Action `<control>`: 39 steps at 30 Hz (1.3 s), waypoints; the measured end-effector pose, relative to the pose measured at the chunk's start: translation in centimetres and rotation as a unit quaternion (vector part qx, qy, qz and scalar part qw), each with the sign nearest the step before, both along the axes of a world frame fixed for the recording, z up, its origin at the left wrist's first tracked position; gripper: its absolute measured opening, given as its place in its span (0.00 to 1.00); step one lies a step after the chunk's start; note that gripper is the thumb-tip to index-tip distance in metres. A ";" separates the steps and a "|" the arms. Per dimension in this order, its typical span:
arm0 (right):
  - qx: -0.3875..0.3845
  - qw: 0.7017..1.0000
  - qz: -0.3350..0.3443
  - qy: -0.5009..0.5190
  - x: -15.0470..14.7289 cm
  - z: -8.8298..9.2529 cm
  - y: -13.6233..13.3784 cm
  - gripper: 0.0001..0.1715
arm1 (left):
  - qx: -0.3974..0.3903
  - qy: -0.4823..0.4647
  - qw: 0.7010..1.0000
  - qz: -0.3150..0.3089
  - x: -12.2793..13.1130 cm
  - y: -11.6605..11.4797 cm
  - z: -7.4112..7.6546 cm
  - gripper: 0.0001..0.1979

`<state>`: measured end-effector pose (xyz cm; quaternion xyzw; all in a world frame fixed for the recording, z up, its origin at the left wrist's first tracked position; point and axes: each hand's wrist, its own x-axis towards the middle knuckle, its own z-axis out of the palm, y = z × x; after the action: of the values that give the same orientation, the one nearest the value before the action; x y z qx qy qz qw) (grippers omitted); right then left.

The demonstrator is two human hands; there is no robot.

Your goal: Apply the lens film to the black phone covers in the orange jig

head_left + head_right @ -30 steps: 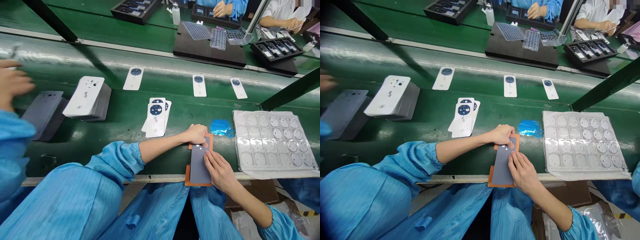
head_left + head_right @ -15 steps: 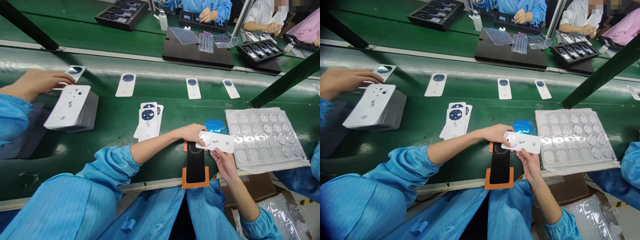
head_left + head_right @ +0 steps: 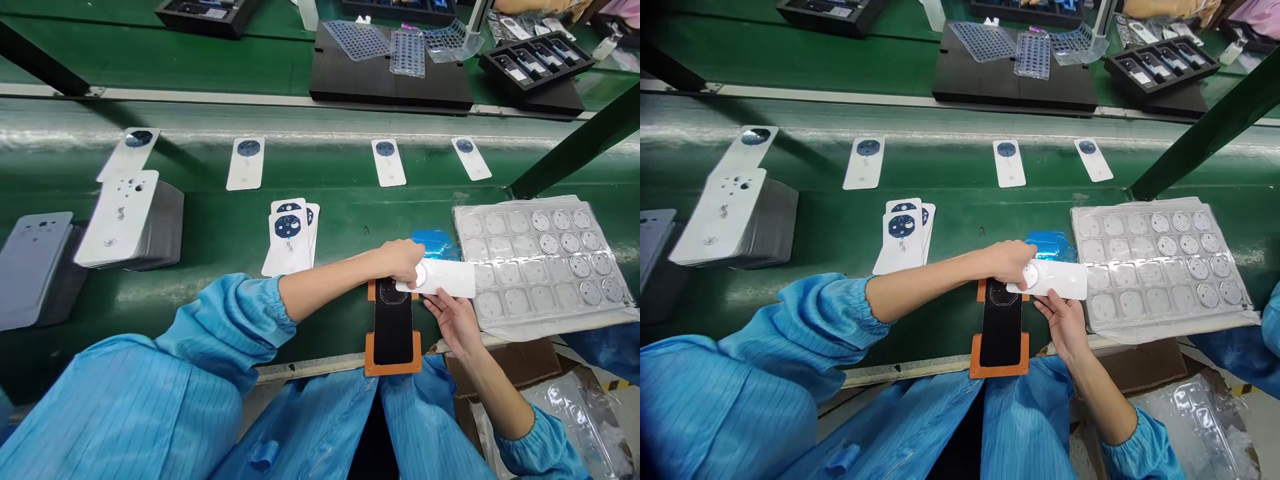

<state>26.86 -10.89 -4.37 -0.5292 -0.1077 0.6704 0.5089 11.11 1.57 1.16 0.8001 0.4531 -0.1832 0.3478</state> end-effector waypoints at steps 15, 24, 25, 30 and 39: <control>0.044 0.998 -0.038 0.027 -0.1 -1.1 -0.3 0.21 | 0.089 -0.139 0.986 0.007 -2.8 -1.4 -0.7 0.37; 0.027 0.999 -0.040 -0.003 0.1 -1.1 -0.3 0.20 | 0.051 -0.074 0.996 -0.021 -1.3 -0.3 -1.0 0.36; 0.026 0.999 -0.037 -0.004 0.2 -1.0 -0.4 0.19 | 0.047 -0.063 0.997 -0.022 -1.0 -0.3 -0.9 0.35; 0.023 0.999 -0.033 -0.002 0.2 -1.1 -0.3 0.21 | 0.015 -0.018 1.000 -0.015 0.3 -0.2 -0.5 0.33; 0.044 0.998 -0.036 0.000 0.4 -1.2 -0.8 0.20 | -0.012 -0.088 0.996 -0.029 -2.0 0.7 -0.4 0.33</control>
<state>27.21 -11.68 -5.61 -0.5098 -0.1182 0.6458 0.5559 9.08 2.31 0.75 0.8218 0.3947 -0.1275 0.3908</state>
